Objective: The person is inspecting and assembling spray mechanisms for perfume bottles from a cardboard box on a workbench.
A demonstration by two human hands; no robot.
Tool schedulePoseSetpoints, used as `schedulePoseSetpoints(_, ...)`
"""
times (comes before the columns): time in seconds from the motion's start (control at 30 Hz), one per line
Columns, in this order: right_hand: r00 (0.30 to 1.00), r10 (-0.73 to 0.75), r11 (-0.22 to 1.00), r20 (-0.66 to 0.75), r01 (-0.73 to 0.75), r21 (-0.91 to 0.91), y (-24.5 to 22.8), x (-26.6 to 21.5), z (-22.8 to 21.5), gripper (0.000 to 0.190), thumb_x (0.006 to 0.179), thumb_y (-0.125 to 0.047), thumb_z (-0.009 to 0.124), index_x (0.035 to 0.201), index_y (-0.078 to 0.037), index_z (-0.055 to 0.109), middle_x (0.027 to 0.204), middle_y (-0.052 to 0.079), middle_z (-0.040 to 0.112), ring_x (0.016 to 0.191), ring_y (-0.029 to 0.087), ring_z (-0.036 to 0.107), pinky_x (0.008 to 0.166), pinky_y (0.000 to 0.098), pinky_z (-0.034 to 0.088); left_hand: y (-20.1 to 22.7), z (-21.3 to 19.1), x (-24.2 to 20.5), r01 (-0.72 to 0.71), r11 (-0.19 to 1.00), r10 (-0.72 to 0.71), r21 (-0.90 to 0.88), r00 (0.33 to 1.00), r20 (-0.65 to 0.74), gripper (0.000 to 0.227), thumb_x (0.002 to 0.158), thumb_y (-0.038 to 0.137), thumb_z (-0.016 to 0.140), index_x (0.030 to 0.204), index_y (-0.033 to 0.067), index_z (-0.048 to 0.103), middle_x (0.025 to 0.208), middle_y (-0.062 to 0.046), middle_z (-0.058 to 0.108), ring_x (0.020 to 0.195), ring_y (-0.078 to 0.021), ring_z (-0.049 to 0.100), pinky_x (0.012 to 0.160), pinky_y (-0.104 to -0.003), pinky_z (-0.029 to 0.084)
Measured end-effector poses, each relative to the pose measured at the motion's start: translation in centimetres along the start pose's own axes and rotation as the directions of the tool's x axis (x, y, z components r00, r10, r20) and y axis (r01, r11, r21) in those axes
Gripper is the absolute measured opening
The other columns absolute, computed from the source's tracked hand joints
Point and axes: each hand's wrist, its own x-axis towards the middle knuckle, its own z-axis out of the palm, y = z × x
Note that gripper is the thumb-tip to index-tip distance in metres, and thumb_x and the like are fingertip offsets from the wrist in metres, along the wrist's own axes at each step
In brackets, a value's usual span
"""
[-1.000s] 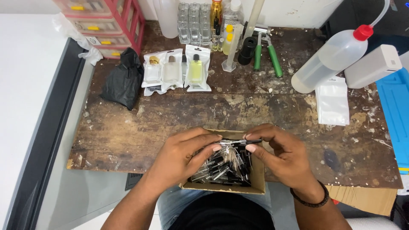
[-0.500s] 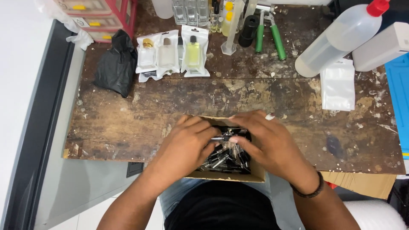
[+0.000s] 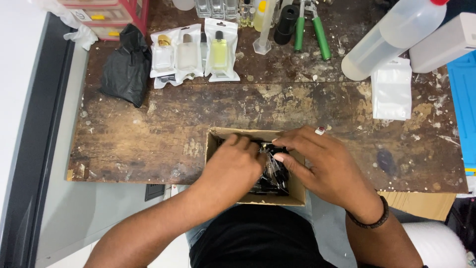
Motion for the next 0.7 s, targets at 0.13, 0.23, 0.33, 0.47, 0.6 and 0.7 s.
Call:
schedulePoseSetpoints(0.13, 0.992, 0.012, 0.998, -0.127, -0.005, 0.057, -0.4, -0.1, -0.2, 0.021, 0.098, -0.017, 0.067, 0.109, 0.0, 0.071, 0.103, 0.012, 0.073, 0.094, 0.028, 0.072, 0.082, 0.0381, 0.057, 0.5, 2.6, 2.7, -0.225, 0.961, 0.2, -0.163, 0.967, -0.16, 0.005, 0.082, 0.01, 0.072, 0.086, 0.0125, 0.074, 0.08, -0.009, 0.071, 0.077, -0.0305, 0.065, 0.081, -0.045, 0.048)
schedulePoseSetpoints(0.23, 0.976, 0.026, 0.995, -0.215, -0.005, 0.101, -0.6, -0.5, -0.6, 0.02, 0.096, -0.016, 0.069, 0.108, 0.001, 0.071, 0.102, 0.015, 0.074, 0.085, 0.026, 0.073, 0.074, 0.0347, 0.06, 1.0, 2.5, 4.6, -0.245, 0.967, 0.254, -0.068, 0.932, 0.258, 0.006, 0.085, 0.025, 0.076, 0.085, 0.0213, 0.08, 0.083, -0.005, 0.074, 0.089, -0.0288, 0.064, 0.088, -0.044, 0.05)
schedulePoseSetpoints(0.33, 0.963, 0.049, 0.986, -0.264, -0.006, 0.164, -0.6, -1.0, -0.7, 0.017, 0.094, -0.011, 0.069, 0.105, 0.002, 0.072, 0.099, 0.017, 0.075, 0.093, 0.03, 0.076, 0.082, 0.0375, 0.063, 1.6, 2.1, 5.4, -0.296, 0.954, 0.29, -0.054, 0.861, 0.417, 0.014, 0.095, 0.028, 0.069, 0.092, 0.0198, 0.08, 0.096, -0.004, 0.075, 0.096, -0.0269, 0.066, 0.096, -0.044, 0.047)
schedulePoseSetpoints(0.47, 0.951, 0.04, 0.98, -0.308, 0.023, 0.198, -0.4, -1.3, -0.5, 0.014, 0.093, -0.007, 0.07, 0.101, 0.004, 0.072, 0.095, 0.017, 0.075, 0.088, 0.029, 0.076, 0.08, 0.0364, 0.062, 1.6, 4.0, 5.7, -0.34, 0.94, 0.305, 0.006, 0.852, 0.426, 0.012, 0.096, 0.027, 0.068, 0.091, 0.0258, 0.079, 0.094, 0.001, 0.074, 0.094, -0.0237, 0.065, 0.088, -0.039, 0.046)
schedulePoseSetpoints(0.6, 0.937, 0.036, 0.973, -0.347, 0.047, 0.226, -0.5, -1.6, -0.4, 0.012, 0.093, -0.006, 0.069, 0.1, 0.005, 0.071, 0.092, 0.017, 0.073, 0.084, 0.029, 0.074, 0.078, 0.0362, 0.062, 0.6, 4.7, 4.8, -0.325, 0.936, 0.328, -0.138, 0.945, -0.002, 0.008, 0.081, 0.021, 0.078, 0.078, 0.0144, 0.081, 0.092, -0.008, 0.075, 0.086, -0.0293, 0.066, 0.075, -0.043, 0.055)
schedulePoseSetpoints(0.7, 0.933, 0.08, 0.967, -0.351, 0.012, 0.254, -0.2, -2.1, -0.5, 0.013, 0.093, -0.008, 0.069, 0.098, 0.003, 0.072, 0.09, 0.015, 0.074, 0.083, 0.028, 0.074, 0.076, 0.0346, 0.062, -0.7, 1.2, 3.8, -0.302, 0.871, 0.279, -0.387, 0.953, -0.115, 0.022, 0.079, 0.021, 0.081, 0.095, 0.0071, 0.075, 0.09, -0.01, 0.066, 0.085, -0.0332, 0.063, 0.071, -0.049, 0.052)
